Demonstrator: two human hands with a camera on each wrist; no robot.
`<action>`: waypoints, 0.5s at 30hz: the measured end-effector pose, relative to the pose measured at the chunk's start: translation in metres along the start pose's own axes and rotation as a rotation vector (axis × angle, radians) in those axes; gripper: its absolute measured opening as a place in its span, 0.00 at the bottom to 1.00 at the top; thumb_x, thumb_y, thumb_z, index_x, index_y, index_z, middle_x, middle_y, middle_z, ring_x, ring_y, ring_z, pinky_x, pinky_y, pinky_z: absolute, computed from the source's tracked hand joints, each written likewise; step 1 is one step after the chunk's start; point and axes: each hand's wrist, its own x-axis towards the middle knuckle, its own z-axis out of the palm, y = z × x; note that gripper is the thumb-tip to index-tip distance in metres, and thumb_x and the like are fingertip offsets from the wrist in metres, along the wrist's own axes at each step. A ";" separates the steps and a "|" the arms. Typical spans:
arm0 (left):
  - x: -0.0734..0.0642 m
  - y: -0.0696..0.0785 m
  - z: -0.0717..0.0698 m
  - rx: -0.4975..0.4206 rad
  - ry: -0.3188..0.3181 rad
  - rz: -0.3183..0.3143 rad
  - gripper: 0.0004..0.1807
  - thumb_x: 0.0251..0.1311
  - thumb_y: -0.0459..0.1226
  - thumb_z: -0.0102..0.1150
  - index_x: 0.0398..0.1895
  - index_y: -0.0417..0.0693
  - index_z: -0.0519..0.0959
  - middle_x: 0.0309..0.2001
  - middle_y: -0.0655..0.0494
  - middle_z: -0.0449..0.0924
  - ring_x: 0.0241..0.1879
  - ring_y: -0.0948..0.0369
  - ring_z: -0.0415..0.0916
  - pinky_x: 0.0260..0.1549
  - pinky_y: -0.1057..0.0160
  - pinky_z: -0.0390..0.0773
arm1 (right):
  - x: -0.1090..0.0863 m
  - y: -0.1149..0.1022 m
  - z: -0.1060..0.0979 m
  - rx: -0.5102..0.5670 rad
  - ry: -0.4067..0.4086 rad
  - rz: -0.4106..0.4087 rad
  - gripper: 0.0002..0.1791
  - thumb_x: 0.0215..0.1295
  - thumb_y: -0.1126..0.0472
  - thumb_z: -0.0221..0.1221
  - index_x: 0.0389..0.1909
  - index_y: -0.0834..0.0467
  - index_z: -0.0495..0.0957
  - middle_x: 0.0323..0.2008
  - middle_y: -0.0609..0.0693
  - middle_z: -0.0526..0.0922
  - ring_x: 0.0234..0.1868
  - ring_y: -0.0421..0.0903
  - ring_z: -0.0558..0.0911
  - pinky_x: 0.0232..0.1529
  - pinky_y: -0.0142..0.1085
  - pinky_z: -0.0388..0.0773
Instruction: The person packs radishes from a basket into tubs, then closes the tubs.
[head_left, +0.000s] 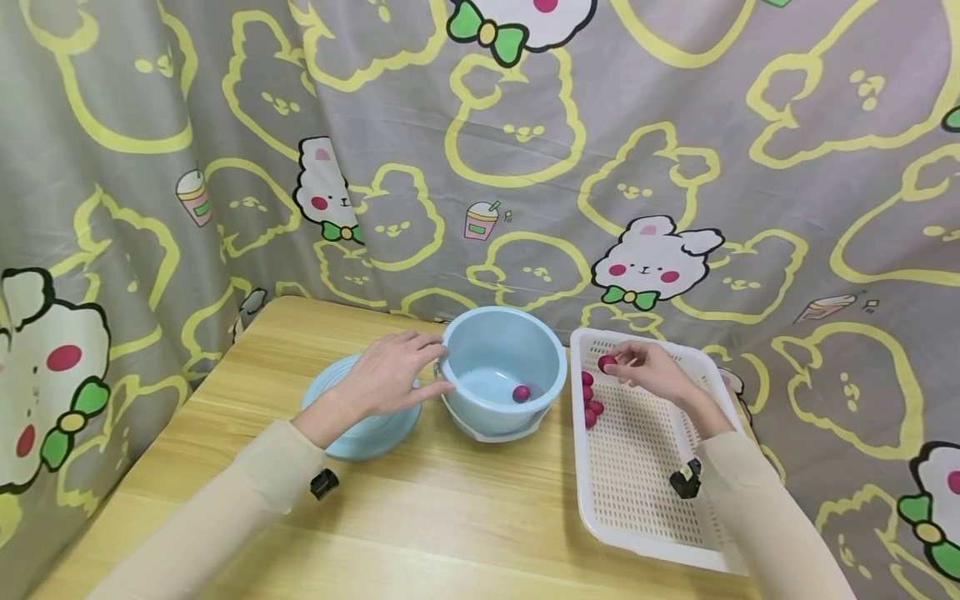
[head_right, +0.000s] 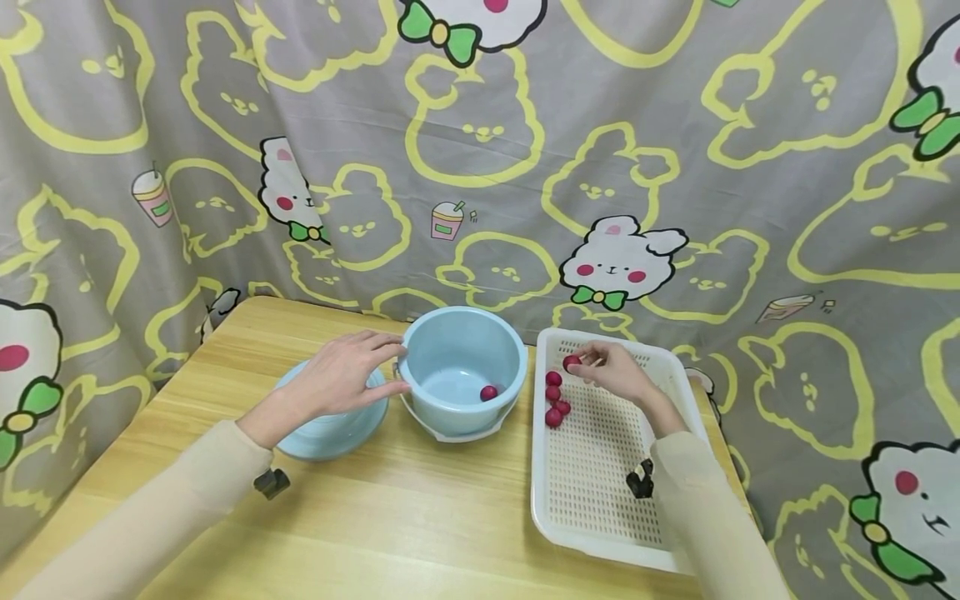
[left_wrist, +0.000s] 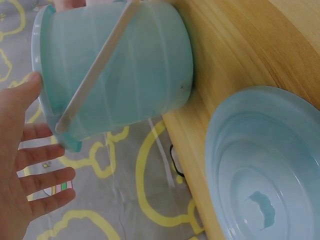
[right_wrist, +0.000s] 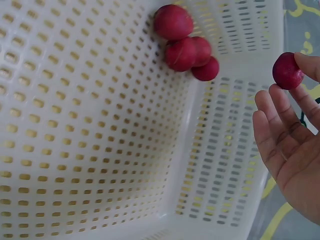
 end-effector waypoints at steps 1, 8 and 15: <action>0.000 0.000 0.000 0.001 0.001 0.001 0.33 0.68 0.64 0.60 0.61 0.50 0.83 0.62 0.49 0.85 0.61 0.48 0.83 0.58 0.45 0.85 | 0.000 -0.002 -0.001 0.004 0.003 -0.009 0.22 0.72 0.52 0.67 0.57 0.64 0.81 0.40 0.57 0.84 0.39 0.54 0.86 0.37 0.34 0.86; -0.001 0.001 -0.001 0.002 -0.003 0.002 0.34 0.68 0.65 0.60 0.62 0.50 0.83 0.63 0.49 0.84 0.61 0.48 0.83 0.58 0.45 0.85 | -0.004 -0.023 -0.006 0.008 0.029 -0.060 0.20 0.72 0.53 0.67 0.56 0.62 0.82 0.43 0.58 0.84 0.38 0.50 0.85 0.36 0.32 0.84; 0.000 0.000 0.000 0.006 -0.005 -0.001 0.34 0.68 0.65 0.60 0.61 0.50 0.83 0.63 0.49 0.84 0.61 0.48 0.83 0.57 0.45 0.85 | -0.008 -0.045 -0.008 -0.001 0.025 -0.125 0.17 0.70 0.54 0.69 0.54 0.60 0.84 0.44 0.59 0.84 0.35 0.43 0.84 0.35 0.32 0.82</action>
